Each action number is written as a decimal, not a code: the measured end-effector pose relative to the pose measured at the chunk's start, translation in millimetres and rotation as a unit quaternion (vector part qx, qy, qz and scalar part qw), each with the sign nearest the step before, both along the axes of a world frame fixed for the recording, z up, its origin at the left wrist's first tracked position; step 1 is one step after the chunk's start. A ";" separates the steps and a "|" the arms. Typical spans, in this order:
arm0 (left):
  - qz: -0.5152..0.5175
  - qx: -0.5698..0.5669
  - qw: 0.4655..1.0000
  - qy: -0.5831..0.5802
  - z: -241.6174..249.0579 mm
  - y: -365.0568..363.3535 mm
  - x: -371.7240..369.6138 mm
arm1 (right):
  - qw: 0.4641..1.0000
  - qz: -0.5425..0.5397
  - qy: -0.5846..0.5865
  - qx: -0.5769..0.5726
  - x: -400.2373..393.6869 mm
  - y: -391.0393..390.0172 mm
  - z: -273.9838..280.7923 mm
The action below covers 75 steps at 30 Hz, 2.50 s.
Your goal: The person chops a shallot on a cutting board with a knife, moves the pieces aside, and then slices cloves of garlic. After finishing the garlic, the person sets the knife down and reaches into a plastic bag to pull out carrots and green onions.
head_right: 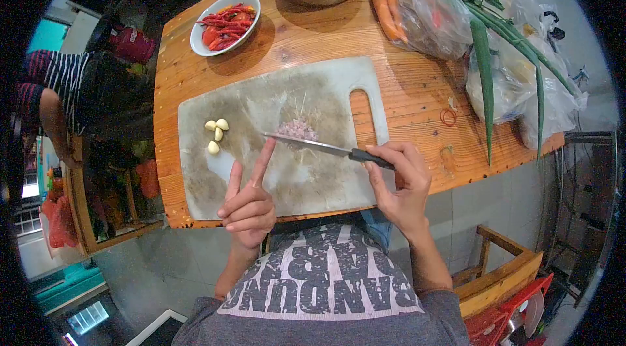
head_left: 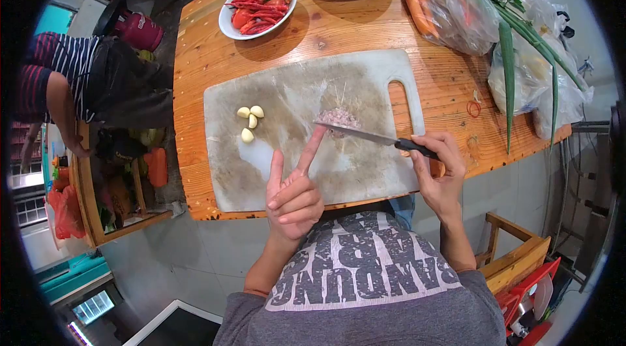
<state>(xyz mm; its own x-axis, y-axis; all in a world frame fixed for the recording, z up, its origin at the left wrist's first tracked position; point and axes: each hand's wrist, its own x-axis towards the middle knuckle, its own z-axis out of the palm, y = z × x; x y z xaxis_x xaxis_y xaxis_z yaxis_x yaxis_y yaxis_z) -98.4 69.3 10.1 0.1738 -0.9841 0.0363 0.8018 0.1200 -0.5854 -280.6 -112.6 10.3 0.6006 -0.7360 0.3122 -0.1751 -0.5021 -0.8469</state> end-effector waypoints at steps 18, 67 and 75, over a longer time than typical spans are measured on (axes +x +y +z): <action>0.016 -0.078 0.991 0.105 -6.1 3.8 -6.0 | 1.000 0.012 -0.022 -0.008 -5.2 -14.0 -8.1; 0.008 -0.080 0.997 0.018 -3.2 10.5 9.2 | 0.989 0.068 0.015 -0.129 -4.2 -25.9 -7.0; 0.000 -0.061 0.998 -0.026 -3.2 11.1 5.2 | 0.994 -0.006 0.004 -0.105 -8.4 -29.4 -8.5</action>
<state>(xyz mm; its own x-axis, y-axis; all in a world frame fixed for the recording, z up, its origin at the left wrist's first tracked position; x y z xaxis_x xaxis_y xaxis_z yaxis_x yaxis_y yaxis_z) -93.2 80.5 6.9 0.1681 -0.9720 0.1645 0.8311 0.0500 -0.5539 -289.1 -142.0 1.8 0.5945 -0.6630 0.4548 -0.1886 -0.6649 -0.7227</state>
